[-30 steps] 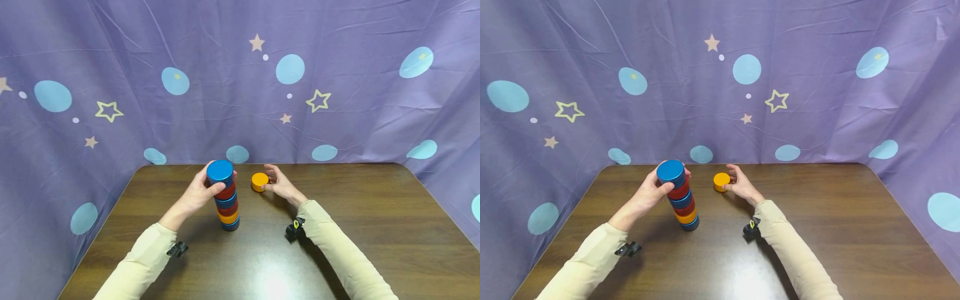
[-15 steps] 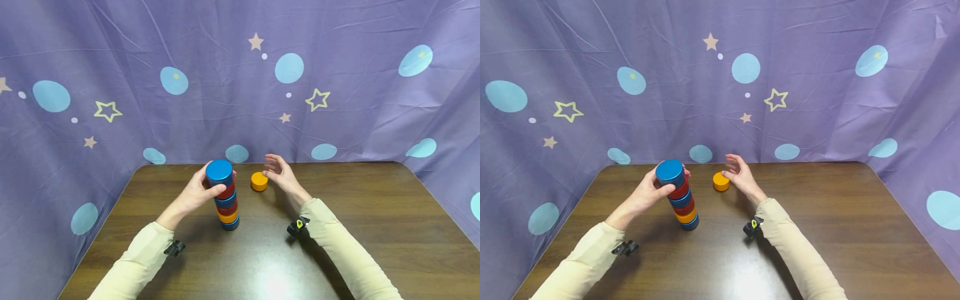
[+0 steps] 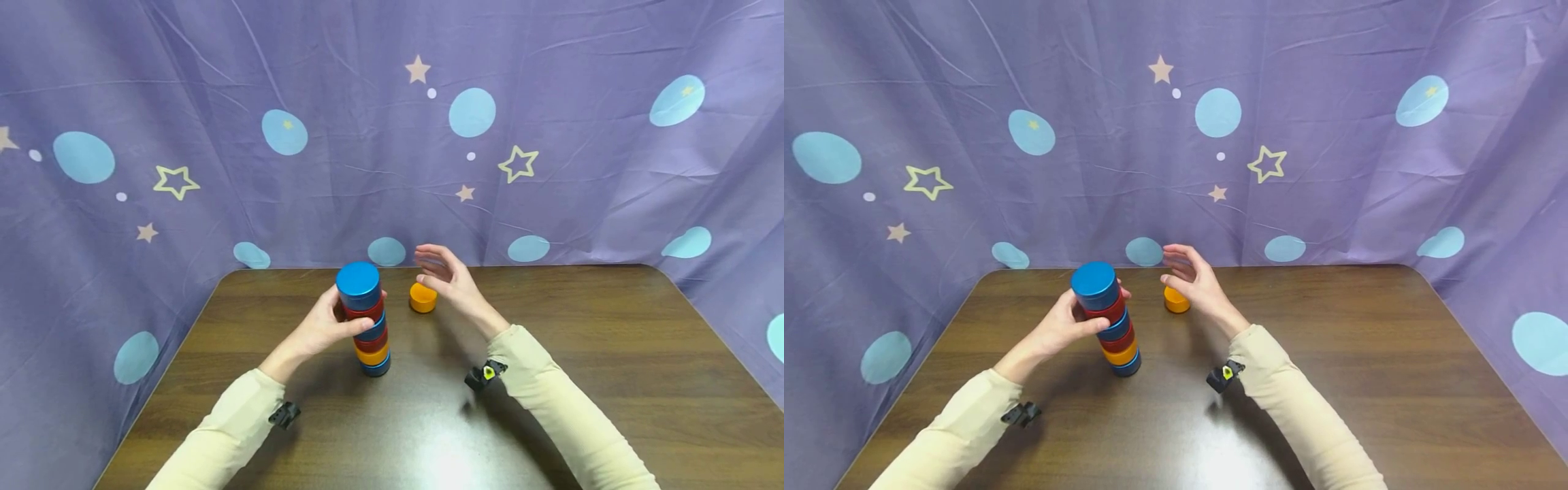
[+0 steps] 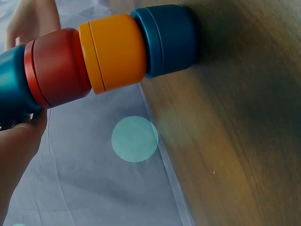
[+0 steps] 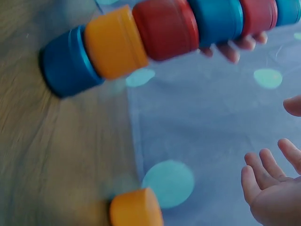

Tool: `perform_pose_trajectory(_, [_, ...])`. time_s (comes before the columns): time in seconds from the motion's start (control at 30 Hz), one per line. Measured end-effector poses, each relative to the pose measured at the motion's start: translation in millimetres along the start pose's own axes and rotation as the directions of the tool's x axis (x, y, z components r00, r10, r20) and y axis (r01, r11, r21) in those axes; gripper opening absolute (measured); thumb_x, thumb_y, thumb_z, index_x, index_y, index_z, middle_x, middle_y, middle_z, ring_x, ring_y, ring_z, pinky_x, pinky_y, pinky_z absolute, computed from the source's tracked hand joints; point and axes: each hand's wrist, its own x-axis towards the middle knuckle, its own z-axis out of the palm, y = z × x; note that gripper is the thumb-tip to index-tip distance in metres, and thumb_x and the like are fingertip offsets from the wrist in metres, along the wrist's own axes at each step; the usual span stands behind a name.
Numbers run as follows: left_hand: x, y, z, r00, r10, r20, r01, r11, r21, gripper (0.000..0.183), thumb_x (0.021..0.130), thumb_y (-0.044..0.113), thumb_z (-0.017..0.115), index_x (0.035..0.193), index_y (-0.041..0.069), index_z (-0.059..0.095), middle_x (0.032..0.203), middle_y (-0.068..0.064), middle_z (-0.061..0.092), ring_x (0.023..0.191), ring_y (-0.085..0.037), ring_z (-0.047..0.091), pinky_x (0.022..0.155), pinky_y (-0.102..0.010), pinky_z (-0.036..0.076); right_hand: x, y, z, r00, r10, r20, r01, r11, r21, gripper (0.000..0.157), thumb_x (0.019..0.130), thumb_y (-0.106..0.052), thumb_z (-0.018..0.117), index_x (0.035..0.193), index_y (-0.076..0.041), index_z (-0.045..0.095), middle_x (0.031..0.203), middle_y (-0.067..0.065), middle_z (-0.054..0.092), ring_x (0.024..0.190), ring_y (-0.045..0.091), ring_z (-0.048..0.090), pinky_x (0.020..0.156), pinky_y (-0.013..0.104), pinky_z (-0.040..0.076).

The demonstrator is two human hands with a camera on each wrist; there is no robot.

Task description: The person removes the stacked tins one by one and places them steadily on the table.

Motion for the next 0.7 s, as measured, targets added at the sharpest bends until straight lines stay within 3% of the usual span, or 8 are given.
perform_pose_trajectory(0.3, [-0.4, 0.7, 2.6, 1.000, 0.000, -0.029, 0.000, 1.000, -0.002, 0.068, 0.089, 0.030, 0.072, 0.138, -0.005, 0.039, 0.126, -0.028, 0.055, 0.111, -0.021, 0.058, 0.094, -0.035, 0.046, 1.8, -28.6, 19.5, 0.993, -0.095, 0.073, 0.095, 0.995, 0.003, 0.048, 0.085, 0.008, 0.060, 0.130, 0.011, 0.045, 0.131, 0.025, 0.050, 0.121, 0.041, 0.050, 0.102, 0.044, 0.040])
perform_pose_trajectory(0.53, [-1.5, -2.2, 3.3, 0.998, 0.024, -0.050, -0.023, 1.000, 0.022, 0.070, 0.089, 0.031, 0.071, 0.136, -0.009, 0.039, 0.123, -0.035, 0.053, 0.107, -0.017, 0.060, 0.092, -0.032, 0.047, 0.6, -47.6, 36.9, 0.969, -0.175, 0.177, 0.174, 0.985, 0.020, 0.047, 0.084, 0.010, 0.059, 0.128, 0.013, 0.044, 0.128, 0.027, 0.051, 0.120, 0.041, 0.050, 0.102, 0.056, 0.034])
perform_pose_trajectory(0.7, [-3.1, -3.1, 3.9, 0.995, 0.005, -0.103, 0.001, 0.998, 0.057, 0.077, 0.087, 0.037, 0.073, 0.135, -0.013, 0.039, 0.120, -0.027, 0.056, 0.102, -0.014, 0.059, 0.090, -0.029, 0.047, -0.3, -59.6, 50.6, 0.953, -0.189, 0.237, 0.191, 0.981, 0.013, 0.048, 0.084, 0.011, 0.061, 0.129, 0.011, 0.045, 0.129, 0.027, 0.050, 0.119, 0.039, 0.052, 0.103, 0.050, 0.036])
